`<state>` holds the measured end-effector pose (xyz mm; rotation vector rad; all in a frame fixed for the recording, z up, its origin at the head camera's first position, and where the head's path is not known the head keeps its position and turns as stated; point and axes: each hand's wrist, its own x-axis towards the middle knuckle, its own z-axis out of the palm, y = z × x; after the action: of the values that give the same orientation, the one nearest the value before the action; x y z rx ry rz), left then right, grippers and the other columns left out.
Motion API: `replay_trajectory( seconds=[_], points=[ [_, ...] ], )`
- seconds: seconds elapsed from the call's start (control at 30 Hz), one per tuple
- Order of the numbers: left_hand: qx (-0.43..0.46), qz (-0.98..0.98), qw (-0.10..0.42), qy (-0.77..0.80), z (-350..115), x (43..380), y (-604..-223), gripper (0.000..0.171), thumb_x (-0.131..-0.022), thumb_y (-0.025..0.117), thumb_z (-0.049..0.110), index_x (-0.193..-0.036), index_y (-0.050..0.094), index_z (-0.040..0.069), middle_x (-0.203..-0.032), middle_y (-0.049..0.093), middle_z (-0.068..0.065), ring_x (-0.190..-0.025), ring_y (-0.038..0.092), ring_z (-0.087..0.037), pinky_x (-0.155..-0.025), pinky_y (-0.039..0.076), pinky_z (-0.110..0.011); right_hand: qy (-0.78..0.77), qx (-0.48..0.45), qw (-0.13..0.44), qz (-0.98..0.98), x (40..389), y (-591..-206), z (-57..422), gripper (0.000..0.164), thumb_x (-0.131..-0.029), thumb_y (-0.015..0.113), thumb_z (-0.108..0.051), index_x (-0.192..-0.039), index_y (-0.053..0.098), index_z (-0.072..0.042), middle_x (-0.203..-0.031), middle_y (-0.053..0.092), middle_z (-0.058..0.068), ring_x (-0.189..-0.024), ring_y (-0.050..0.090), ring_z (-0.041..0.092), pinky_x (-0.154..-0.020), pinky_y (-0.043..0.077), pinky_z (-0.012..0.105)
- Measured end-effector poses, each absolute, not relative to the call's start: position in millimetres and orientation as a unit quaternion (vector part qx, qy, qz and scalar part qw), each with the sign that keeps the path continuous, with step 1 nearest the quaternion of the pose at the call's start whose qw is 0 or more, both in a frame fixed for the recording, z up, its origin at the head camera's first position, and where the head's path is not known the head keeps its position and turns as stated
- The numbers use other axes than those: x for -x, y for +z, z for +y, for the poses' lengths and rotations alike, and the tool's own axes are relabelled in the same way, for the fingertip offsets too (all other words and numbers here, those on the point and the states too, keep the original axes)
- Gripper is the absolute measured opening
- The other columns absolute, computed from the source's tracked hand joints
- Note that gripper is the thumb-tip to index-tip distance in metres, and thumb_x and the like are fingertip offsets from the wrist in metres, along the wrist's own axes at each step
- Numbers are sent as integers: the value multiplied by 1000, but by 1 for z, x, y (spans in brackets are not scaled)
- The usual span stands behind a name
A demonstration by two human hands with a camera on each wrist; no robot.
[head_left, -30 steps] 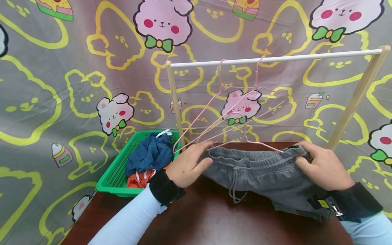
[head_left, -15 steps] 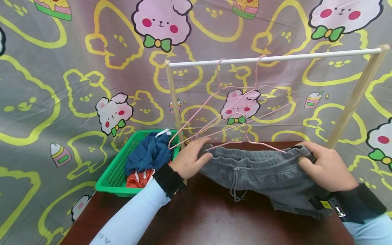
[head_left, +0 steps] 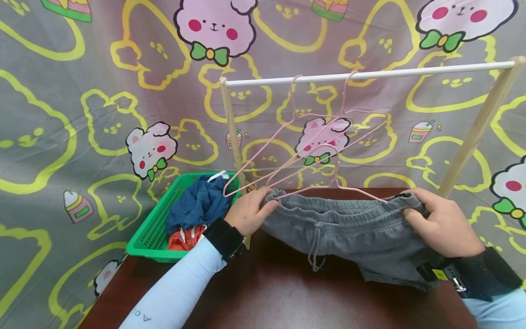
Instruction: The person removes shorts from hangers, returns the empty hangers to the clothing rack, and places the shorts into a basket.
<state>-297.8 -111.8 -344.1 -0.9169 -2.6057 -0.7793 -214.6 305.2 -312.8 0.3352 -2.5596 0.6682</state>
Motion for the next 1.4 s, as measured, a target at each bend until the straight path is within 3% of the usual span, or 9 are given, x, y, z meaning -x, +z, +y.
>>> replay_trajectory(
  seconds=[0.13, 0.33, 0.63, 0.9, 1.13, 1.23, 1.4],
  points=[
    [322, -899, 148, -259, -111, 297, -343, 38, -107, 46, 42, -121, 58, 9, -92, 62, -4, -81, 60, -20, -75, 52, -36, 243, -138, 220, -935, 216, -312, 306, 24, -92, 66, -12, -116, 63, -7, -97, 66, 14, -75, 55, 23, -60, 42, 34],
    [332, -896, 177, -235, -109, 293, -343, 26, -108, 47, 36, -106, 55, 11, -73, 48, 1, -65, 52, -16, -59, 42, -31, 239, -165, 199, -936, 215, -310, 304, 22, -96, 67, -13, -118, 66, -13, -106, 68, 10, -84, 59, 25, -67, 48, 32],
    [331, -888, 208, -242, -101, 283, -336, 24, -106, 51, 35, -100, 56, 12, -68, 44, 2, -60, 49, -14, -55, 39, -29, 239, -172, 216, -931, 211, -307, 300, 21, -94, 69, -9, -112, 68, -19, -102, 68, 6, -79, 57, 11, -64, 47, 28],
    [341, -885, 227, -221, -94, 277, -331, 28, -108, 47, 37, -102, 55, 11, -69, 44, 2, -58, 48, -15, -53, 38, -30, 228, -178, 226, -930, 209, -308, 296, 23, -92, 70, -7, -113, 68, -18, -103, 68, 5, -80, 58, 15, -66, 48, 27],
    [337, -885, 222, -233, -83, 274, -329, 25, -106, 52, 35, -100, 56, 10, -66, 43, 3, -57, 47, -15, -53, 36, -28, 217, -201, 247, -923, 208, -312, 292, 29, -90, 71, -5, -113, 69, -22, -104, 67, -2, -83, 58, 9, -70, 44, 19],
    [340, -884, 228, -228, -80, 273, -328, 25, -106, 52, 34, -98, 55, 11, -65, 41, 3, -54, 45, -14, -51, 34, -27, 213, -210, 254, -920, 207, -312, 289, 30, -90, 71, -4, -113, 69, -23, -104, 65, -3, -85, 55, 7, -71, 44, 20],
    [345, -883, 231, -218, -75, 272, -325, 26, -106, 51, 34, -95, 54, 11, -64, 39, 2, -52, 43, -13, -50, 32, -27, 210, -212, 244, -923, 206, -311, 283, 28, -90, 71, -5, -113, 70, -21, -104, 66, -1, -88, 52, 12, -69, 47, 33]
  ],
)
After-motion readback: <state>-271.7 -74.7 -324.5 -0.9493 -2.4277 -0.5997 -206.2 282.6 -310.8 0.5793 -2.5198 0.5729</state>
